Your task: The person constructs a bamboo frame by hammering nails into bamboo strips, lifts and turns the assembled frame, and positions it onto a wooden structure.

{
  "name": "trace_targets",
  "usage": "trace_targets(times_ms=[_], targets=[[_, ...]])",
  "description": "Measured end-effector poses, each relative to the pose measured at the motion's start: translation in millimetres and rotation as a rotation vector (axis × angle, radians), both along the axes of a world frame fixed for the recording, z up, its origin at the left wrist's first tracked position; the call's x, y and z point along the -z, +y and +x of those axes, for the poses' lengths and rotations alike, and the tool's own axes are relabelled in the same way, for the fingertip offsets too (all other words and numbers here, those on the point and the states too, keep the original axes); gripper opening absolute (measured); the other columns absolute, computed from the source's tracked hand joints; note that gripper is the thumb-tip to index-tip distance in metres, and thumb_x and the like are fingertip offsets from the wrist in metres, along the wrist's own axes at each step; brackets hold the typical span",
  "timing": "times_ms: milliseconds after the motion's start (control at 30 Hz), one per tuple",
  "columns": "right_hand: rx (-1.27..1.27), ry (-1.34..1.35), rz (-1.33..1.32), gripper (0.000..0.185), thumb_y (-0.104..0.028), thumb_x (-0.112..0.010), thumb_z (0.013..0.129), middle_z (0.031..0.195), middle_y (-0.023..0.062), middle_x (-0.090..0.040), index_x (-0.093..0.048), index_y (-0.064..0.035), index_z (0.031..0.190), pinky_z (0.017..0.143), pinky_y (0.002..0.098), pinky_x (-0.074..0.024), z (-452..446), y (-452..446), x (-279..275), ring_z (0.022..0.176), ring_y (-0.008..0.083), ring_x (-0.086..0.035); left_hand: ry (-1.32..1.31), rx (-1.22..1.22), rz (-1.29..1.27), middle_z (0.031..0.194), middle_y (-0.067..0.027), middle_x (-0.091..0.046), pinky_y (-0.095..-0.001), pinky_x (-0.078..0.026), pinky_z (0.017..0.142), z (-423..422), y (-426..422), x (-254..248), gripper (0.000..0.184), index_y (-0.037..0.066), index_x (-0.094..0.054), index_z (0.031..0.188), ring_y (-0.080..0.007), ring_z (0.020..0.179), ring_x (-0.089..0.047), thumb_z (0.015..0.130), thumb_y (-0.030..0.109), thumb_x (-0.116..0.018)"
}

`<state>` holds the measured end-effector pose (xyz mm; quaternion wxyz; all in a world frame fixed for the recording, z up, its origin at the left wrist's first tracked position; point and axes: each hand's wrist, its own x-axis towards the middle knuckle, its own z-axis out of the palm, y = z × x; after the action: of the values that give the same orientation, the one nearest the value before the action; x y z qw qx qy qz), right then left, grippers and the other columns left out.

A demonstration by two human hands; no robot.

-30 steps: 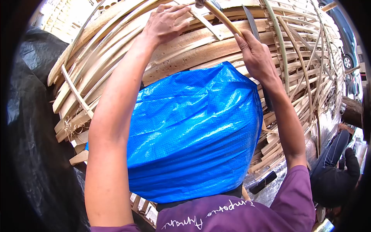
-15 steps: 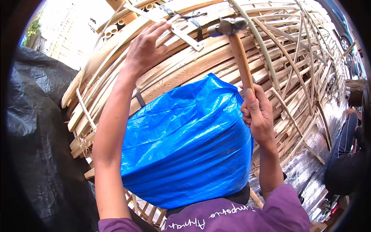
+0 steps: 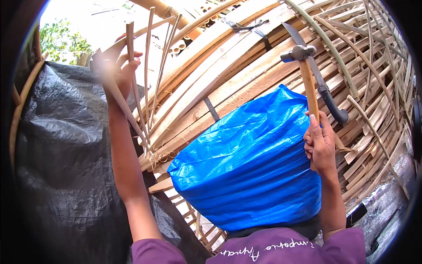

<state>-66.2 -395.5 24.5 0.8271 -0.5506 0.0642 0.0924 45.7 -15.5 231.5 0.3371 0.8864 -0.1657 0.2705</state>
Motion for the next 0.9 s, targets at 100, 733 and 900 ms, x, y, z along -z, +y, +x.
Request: trace_targets(times_ms=[100, 733, 900], targets=[[-0.006, 0.000, -0.020, 0.029, -0.032, -0.050, 0.105, 0.065, -0.0076, -0.036, -0.051, -0.0100, 0.124, 0.040, 0.0155, -0.0243, 1, 0, -2, 0.050, -0.0015, -0.031, 0.096, -0.162, 0.055, 0.120, -0.0102, -0.064, -0.0358, -0.056, 0.081, -6, 18, -14, 0.052, 0.000, -0.055, 0.132, -0.0244, 0.098, -0.068, 0.081, -0.007, -0.063], [0.010, -0.029, -0.033, 0.030, -0.029, -0.054, 0.103, 0.066, -0.0077, -0.037, -0.052, -0.0088, 0.125, 0.038, 0.0155, -0.0268, -1, 4, 1, 0.049, -0.0016, -0.034, 0.297, 0.039, -0.100, 0.096, -0.0070, -0.067, -0.0208, -0.046, 0.059, -22, -7, 10, 0.036, 0.000, -0.061, 0.120, -0.0054, 0.066, -0.056, 0.084, 0.002, -0.065], [0.000, -0.034, -0.014, 0.031, -0.030, -0.054, 0.103, 0.065, -0.0070, -0.039, -0.050, -0.0091, 0.126, 0.036, 0.0152, -0.0269, -1, 2, 3, 0.046, -0.0013, -0.033, 0.321, 0.131, -0.135, 0.094, -0.0040, -0.062, -0.0188, -0.046, 0.059, -31, -57, 66, 0.056, 0.010, -0.051, 0.138, -0.0056, 0.073, -0.057, 0.084, -0.002, -0.063]])
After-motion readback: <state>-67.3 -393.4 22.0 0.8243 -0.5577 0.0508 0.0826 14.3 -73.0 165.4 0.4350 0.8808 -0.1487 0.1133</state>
